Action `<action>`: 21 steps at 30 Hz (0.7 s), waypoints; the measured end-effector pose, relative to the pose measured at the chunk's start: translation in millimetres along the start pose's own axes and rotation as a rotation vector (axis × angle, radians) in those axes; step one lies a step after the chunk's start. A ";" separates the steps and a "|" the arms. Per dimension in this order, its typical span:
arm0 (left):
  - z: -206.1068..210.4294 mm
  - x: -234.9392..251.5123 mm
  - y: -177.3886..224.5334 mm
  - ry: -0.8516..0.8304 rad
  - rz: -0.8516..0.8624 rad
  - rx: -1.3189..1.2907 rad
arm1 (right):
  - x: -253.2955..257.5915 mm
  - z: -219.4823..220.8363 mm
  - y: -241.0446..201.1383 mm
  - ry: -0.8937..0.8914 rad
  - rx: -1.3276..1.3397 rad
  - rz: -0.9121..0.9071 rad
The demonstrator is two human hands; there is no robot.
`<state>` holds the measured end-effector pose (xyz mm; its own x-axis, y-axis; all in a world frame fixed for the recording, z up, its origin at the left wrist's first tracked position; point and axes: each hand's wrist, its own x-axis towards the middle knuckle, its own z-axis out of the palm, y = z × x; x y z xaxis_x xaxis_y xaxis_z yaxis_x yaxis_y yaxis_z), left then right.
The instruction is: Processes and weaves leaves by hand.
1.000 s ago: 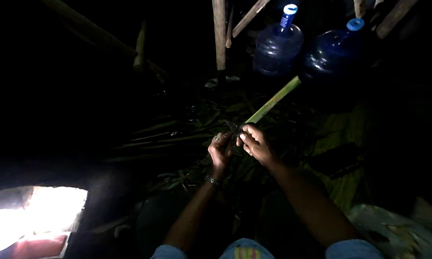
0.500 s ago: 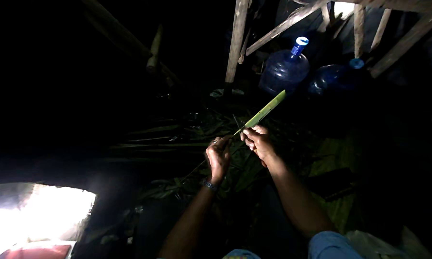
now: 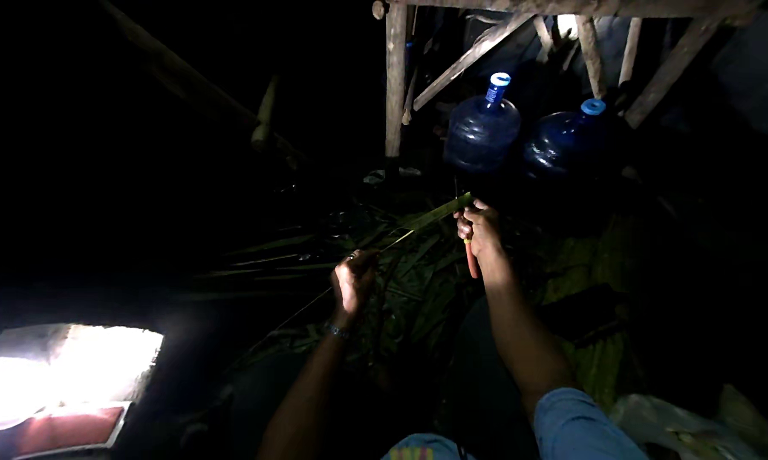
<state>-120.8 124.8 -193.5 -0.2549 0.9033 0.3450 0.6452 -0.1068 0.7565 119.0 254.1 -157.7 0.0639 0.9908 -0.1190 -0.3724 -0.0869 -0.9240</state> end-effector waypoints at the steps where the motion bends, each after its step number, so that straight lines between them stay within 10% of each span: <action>1: -2.8 -2.9 3.0 -0.011 0.013 0.026 | -2.6 -0.2 -1.3 0.021 -0.007 0.004; 15: -35.9 -15.3 20.0 -0.220 -0.141 0.274 | 35.4 -62.1 4.8 0.254 -0.420 0.126; 21: -13.3 -1.4 -4.7 -0.178 -0.248 -0.100 | -13.7 -42.8 -1.3 -0.233 -0.443 0.189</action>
<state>-133.1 118.5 -190.1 -0.2596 0.9646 0.0473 0.5031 0.0933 0.8592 158.3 236.3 -170.5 -0.1920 0.9461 -0.2608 0.0721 -0.2514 -0.9652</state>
